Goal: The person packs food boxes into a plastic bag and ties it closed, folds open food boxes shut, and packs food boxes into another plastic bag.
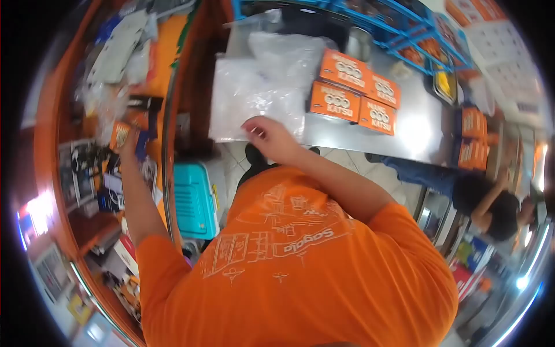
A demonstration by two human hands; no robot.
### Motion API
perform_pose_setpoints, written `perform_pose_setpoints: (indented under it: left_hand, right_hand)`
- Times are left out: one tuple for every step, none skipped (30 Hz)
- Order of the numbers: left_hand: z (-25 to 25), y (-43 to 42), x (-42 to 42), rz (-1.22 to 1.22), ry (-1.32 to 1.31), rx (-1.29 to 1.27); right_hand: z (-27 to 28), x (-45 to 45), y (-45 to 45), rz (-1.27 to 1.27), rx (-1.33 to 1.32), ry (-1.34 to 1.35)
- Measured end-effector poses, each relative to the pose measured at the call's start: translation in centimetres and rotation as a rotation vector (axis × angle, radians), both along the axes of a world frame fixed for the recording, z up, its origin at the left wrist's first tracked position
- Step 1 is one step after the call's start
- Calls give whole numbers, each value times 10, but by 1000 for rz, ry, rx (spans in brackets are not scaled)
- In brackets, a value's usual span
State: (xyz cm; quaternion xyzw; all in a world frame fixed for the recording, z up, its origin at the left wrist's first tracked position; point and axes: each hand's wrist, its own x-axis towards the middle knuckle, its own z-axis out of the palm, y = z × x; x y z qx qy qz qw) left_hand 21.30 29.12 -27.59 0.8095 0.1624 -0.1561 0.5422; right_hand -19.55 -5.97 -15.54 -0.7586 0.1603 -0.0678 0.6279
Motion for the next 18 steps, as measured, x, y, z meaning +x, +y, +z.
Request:
perform_pose_setpoints:
  left_hand:
    - [1, 3, 1, -5, 12, -15]
    - [0, 5, 1, -17, 13, -7]
    - [-1, 7, 2, -17, 1, 21]
    - [-2, 9, 4, -23, -26, 91]
    - [-16, 18, 11, 35, -97, 337]
    - [-9, 19, 11, 61, -145, 463]
    - [-1, 20, 11, 94, -187, 591]
    - [17, 13, -1, -21, -183, 333]
    - [63, -27, -51, 7, -129, 101]
    - [117, -73, -107, 51, -63, -122]
    - [120, -90, -133, 50, -71, -114]
    - [122, -102, -151, 51, -175, 43]
    - [123, -116, -174, 52, -274, 202]
    - [134, -145, -218, -43, -293, -23]
    - [150, -181, -267, -132, -311, -250]
    - [163, -216, -309, -235, -327, -156]
    - [169, -246, -347, -335, -341, -62]
    - [152, -267, -373, -486, -401, -54]
  right_hand:
    - [-2, -3, 0, -38, -4, -9]
    - [-4, -5, 3, -2, 6, 6]
    - [-5, -6, 6, 44, 21, 18]
    - [-6, -8, 7, 36, 26, 6]
    - [-9, -7, 7, 34, 44, -10]
    - [-5, -13, 2, 41, 62, 22]
    - [-4, -19, -4, 51, 79, 55]
    - [-5, -27, -10, 27, 65, 42]
    - [-4, -37, -18, 25, 69, 28]
    - [-1, -48, -26, 0, 88, 25]
    - [2, -59, -35, -22, 110, 24]
    - [2, -70, -45, -21, 121, 19]
    - [2, -81, -54, 7, 199, 74]
    - [2, -93, -63, 41, 277, 133]
    - [4, -103, -70, 54, 285, 134]
    - [6, -112, -78, 12, 410, 54]
    - [9, -121, -86, -30, 534, -26]
    - [16, -131, -95, -13, 543, -25]
